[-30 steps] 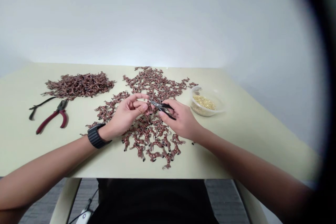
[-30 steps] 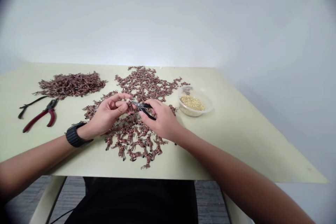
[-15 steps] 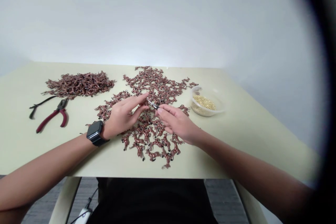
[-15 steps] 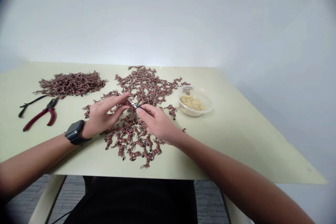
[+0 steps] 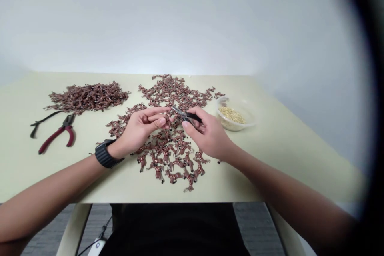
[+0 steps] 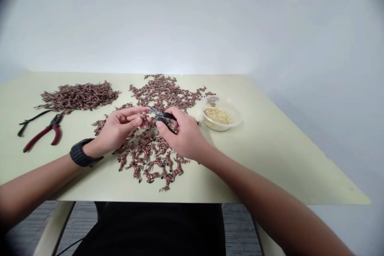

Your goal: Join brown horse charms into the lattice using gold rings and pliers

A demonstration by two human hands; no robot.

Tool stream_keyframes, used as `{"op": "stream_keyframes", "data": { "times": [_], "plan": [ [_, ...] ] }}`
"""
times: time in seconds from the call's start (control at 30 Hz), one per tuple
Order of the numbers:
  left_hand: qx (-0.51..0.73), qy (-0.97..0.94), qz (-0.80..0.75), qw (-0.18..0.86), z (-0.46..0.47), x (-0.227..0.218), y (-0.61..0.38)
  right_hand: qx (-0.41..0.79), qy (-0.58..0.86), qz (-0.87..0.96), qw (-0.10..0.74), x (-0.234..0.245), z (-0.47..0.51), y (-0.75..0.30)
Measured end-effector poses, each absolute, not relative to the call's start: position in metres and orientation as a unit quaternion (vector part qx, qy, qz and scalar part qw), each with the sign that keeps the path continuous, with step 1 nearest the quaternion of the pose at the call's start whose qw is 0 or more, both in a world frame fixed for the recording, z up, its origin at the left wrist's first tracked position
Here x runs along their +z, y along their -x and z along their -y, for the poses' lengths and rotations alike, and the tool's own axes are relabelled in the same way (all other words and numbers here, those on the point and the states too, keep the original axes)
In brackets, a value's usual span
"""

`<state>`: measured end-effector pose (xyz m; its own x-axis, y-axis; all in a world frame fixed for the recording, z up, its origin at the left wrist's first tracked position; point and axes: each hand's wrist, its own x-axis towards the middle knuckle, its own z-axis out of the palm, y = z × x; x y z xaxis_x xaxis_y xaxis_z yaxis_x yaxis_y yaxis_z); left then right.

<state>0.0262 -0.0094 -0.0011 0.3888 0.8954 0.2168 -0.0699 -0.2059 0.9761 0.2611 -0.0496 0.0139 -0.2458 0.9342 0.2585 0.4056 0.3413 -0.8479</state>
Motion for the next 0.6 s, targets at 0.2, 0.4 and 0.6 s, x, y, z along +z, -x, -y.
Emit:
{"op": "stream_keyframes", "data": {
  "times": [0.2, 0.4, 0.6],
  "plan": [
    [0.437, -0.556, -0.313, 0.634, 0.0079, -0.0022, -0.0263, 0.202, 0.442, 0.796, 0.361, 0.0068, 0.0426, -0.264],
    [0.436, -0.553, -0.312, 0.638, 0.0069, -0.003, -0.0261, 0.186, 0.434, 0.808, 0.353, 0.0053, 0.0398, -0.2659],
    [0.446, -0.616, -0.352, 0.545, 0.0118, 0.0002, -0.0272, 0.245, 0.453, 0.781, 0.353, 0.0064, 0.0427, -0.2643]
  ]
}}
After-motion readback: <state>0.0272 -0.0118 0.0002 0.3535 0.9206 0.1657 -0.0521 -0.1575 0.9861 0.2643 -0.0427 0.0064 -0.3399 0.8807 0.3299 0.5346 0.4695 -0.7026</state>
